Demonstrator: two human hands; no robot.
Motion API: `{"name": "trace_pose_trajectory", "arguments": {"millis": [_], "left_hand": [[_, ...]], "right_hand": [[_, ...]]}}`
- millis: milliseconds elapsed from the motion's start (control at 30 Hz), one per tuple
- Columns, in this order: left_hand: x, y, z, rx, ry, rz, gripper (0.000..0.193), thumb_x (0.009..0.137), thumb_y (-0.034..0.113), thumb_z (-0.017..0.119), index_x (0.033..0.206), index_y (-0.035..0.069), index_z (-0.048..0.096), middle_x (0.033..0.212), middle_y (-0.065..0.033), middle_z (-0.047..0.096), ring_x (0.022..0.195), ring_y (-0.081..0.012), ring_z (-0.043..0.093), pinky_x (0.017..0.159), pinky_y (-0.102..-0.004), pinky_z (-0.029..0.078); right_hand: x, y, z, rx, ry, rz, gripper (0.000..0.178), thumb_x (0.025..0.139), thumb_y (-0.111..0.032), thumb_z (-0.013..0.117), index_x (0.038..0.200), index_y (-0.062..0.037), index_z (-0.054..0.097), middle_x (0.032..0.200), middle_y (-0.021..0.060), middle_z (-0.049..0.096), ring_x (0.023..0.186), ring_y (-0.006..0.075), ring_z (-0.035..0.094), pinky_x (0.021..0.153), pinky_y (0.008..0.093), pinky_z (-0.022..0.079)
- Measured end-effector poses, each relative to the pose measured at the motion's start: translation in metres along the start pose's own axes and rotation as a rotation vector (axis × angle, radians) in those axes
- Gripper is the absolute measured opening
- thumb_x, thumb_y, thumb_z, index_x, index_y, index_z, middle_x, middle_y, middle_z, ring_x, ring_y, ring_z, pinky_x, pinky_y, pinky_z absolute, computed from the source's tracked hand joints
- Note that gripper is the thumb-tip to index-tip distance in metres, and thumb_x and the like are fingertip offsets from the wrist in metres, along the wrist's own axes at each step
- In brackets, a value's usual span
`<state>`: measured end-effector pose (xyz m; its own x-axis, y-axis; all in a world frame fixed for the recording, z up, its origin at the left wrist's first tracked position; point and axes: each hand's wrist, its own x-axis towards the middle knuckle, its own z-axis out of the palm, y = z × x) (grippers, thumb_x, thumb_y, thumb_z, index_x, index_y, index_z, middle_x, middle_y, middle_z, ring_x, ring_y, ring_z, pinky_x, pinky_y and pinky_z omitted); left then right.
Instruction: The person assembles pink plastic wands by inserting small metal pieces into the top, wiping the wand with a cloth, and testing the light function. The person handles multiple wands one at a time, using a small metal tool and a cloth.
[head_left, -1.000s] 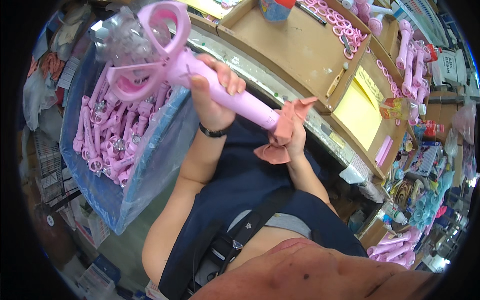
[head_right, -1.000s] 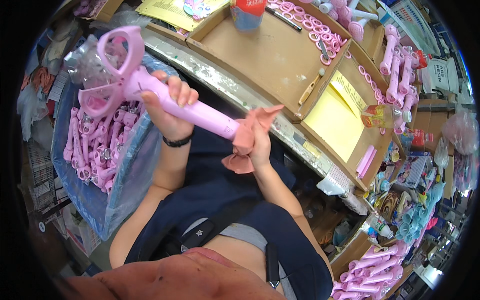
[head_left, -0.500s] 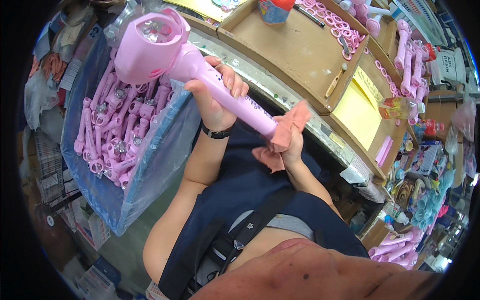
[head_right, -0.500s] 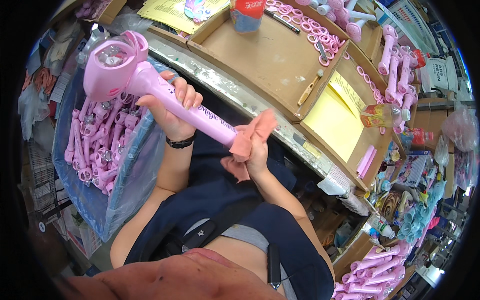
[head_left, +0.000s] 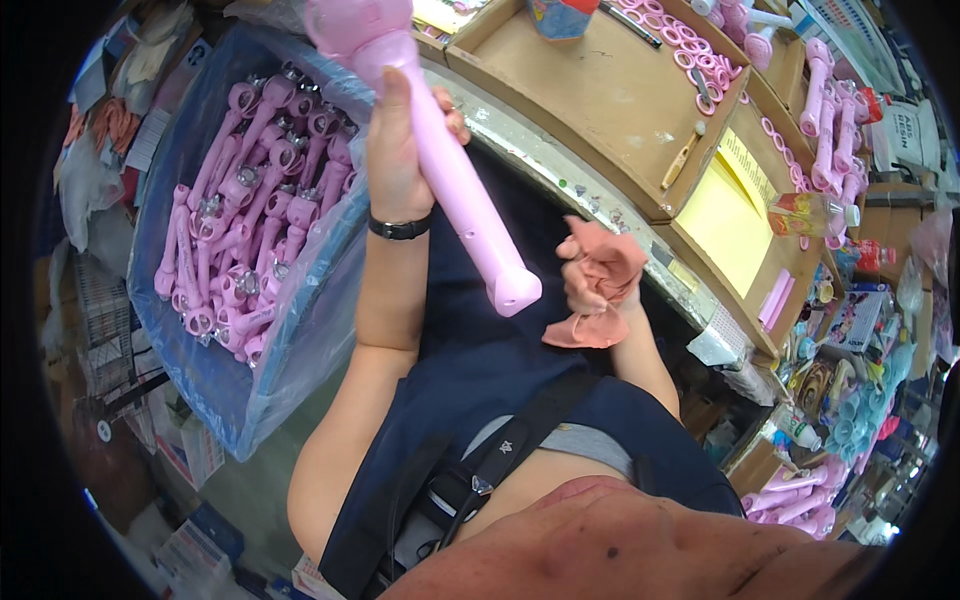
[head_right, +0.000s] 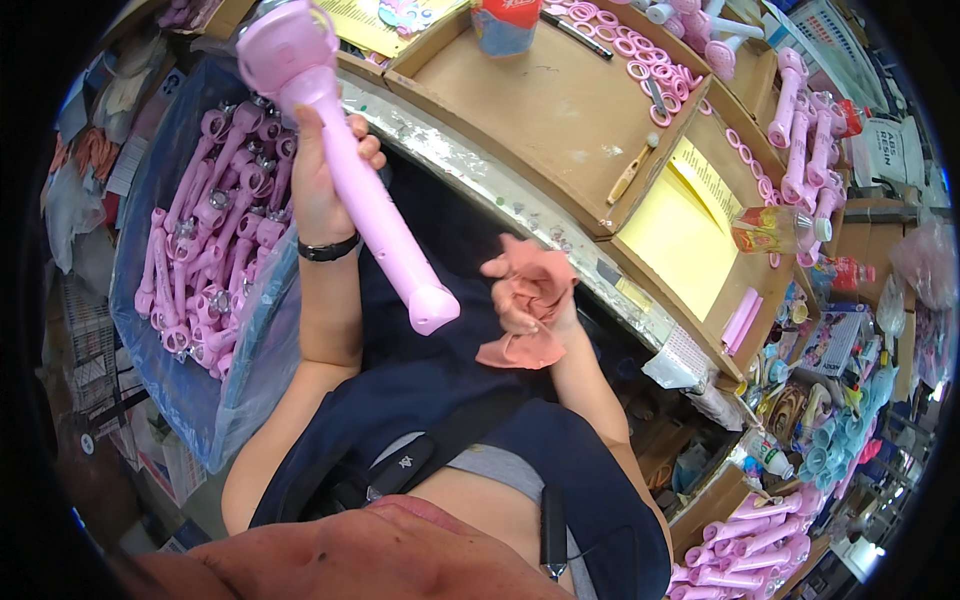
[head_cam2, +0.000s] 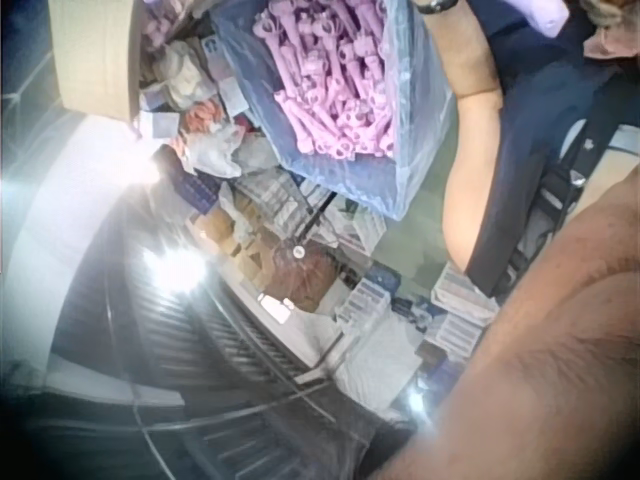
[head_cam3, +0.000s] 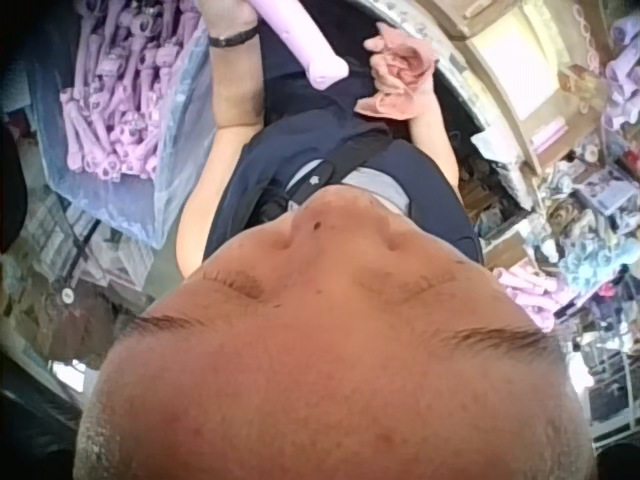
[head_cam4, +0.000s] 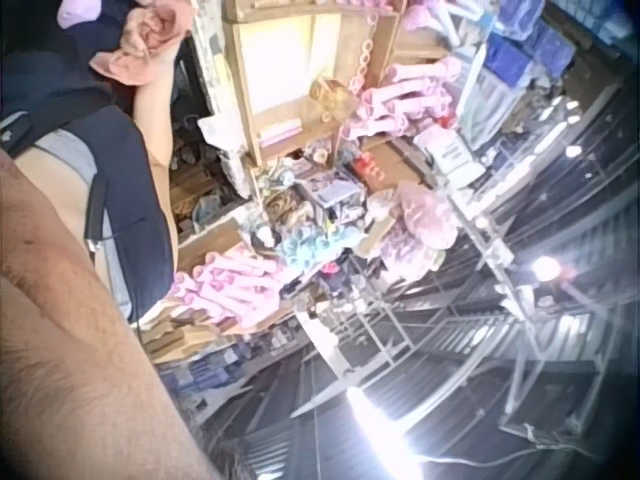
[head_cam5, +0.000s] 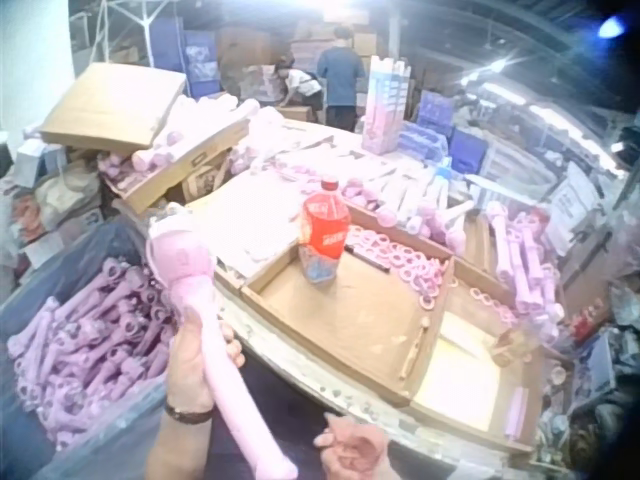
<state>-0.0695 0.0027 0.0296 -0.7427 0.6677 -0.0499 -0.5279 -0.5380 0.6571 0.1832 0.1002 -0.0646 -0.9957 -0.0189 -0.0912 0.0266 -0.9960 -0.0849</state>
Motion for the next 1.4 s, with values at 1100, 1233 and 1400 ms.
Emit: {"name": "trace_pose_trajectory", "arguments": {"millis": [1100, 1233, 1400], "left_hand": [[-0.071, -0.049, 0.027, 0.909, -0.574, -0.263, 0.058, 0.079, 0.018, 0.069, 0.125, -0.002, 0.041, 0.09, -0.0152, 0.062, 0.071, -0.0242, 0.066, 0.061, -0.0322, 0.052], [-0.052, -0.044, 0.029, 0.495, -0.457, -0.536, 0.051, 0.085, 0.018, 0.065, 0.124, 0.0, 0.037, 0.085, -0.0096, 0.059, 0.061, -0.0149, 0.062, 0.056, -0.0262, 0.053], [-0.043, -0.054, 0.031, 0.365, -0.474, -0.53, 0.061, 0.089, 0.042, 0.058, 0.129, 0.004, 0.033, 0.087, -0.0123, 0.059, 0.056, -0.016, 0.06, 0.048, -0.0256, 0.051]], "right_hand": [[0.061, -0.069, 0.092, -0.729, 0.358, -1.077, 0.047, 0.095, -0.01, 0.041, 0.139, -0.0057, 0.03, 0.138, 0.0132, 0.037, 0.116, 0.019, 0.045, 0.096, 0.031, 0.042], [0.065, -0.053, 0.083, -1.021, 0.251, -1.059, 0.049, 0.095, -0.011, 0.041, 0.141, -0.0018, 0.027, 0.144, 0.0139, 0.03, 0.122, 0.0222, 0.042, 0.101, 0.0325, 0.037], [0.072, -0.037, 0.063, -1.487, 0.648, -1.393, 0.058, 0.095, -0.024, 0.048, 0.144, -0.0062, 0.022, 0.15, 0.0186, 0.015, 0.135, 0.0337, 0.025, 0.109, 0.0415, 0.025]]}}
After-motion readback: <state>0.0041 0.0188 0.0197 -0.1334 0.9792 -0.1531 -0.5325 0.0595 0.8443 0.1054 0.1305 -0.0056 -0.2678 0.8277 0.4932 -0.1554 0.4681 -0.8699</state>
